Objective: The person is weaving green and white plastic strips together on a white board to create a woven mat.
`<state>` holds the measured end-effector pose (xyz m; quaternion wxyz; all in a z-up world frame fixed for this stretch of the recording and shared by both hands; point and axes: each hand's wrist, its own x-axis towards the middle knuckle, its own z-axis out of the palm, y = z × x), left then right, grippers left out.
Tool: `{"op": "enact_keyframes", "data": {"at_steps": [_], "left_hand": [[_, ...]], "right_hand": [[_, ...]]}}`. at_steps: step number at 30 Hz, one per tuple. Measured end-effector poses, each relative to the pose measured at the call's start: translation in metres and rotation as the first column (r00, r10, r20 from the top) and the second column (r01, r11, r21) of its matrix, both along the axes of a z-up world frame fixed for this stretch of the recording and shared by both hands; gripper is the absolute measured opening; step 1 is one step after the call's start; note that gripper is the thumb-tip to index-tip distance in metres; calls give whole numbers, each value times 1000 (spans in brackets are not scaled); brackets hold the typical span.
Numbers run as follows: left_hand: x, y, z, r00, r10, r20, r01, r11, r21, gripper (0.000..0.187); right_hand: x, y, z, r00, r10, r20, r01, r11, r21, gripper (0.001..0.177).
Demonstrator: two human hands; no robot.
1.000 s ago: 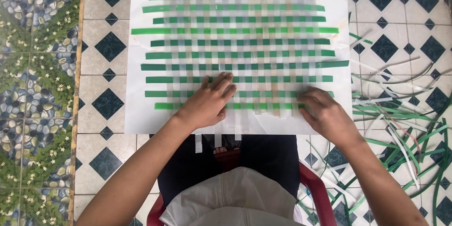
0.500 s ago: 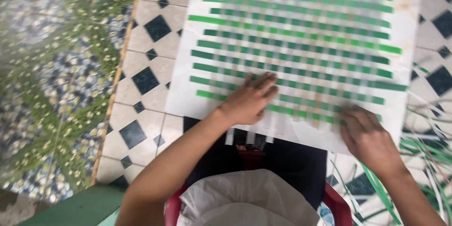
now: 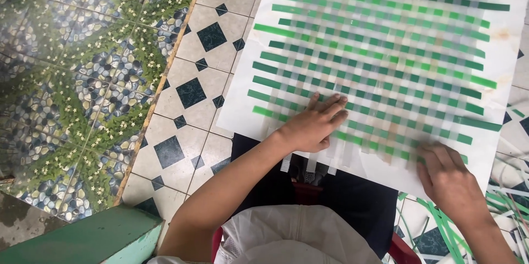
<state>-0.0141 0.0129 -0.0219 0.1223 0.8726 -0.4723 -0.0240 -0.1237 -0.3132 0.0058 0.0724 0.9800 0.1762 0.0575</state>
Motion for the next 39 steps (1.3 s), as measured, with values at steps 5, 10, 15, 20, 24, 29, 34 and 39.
{"op": "enact_keyframes", "data": {"at_steps": [5, 10, 15, 20, 24, 29, 34, 39], "left_hand": [[-1, 0, -1, 998, 2, -64, -2, 1000, -4, 64], [0, 3, 10, 976, -9, -218, -2, 999, -48, 65], [4, 0, 14, 987, 32, -156, -47, 995, -92, 51], [29, -5, 35, 984, 162, -74, -164, 986, -34, 46], [39, -4, 6, 958, 287, -24, -280, 947, 158, 70], [41, 0, 12, 962, 270, -36, -259, 948, 184, 71], [34, 1, 13, 967, 220, 126, -239, 958, 159, 60], [29, 4, 6, 955, 211, 207, -237, 966, 108, 58]], "right_hand": [[0, 4, 7, 1000, 14, -2, -14, 1000, 2, 17], [4, -2, 15, 984, -64, -167, 87, 988, 131, 31], [37, 38, 34, 999, -30, -24, 36, 955, 296, 25], [81, 67, 25, 989, 141, -49, -100, 869, 485, 54], [96, 76, 16, 988, 60, -140, -3, 927, 376, 65], [99, 75, 1, 991, 2, -134, 23, 983, 182, 65], [97, 73, -5, 998, 67, 16, -67, 998, 12, 60], [94, 78, -3, 987, 141, 74, -136, 988, -74, 49]]}}
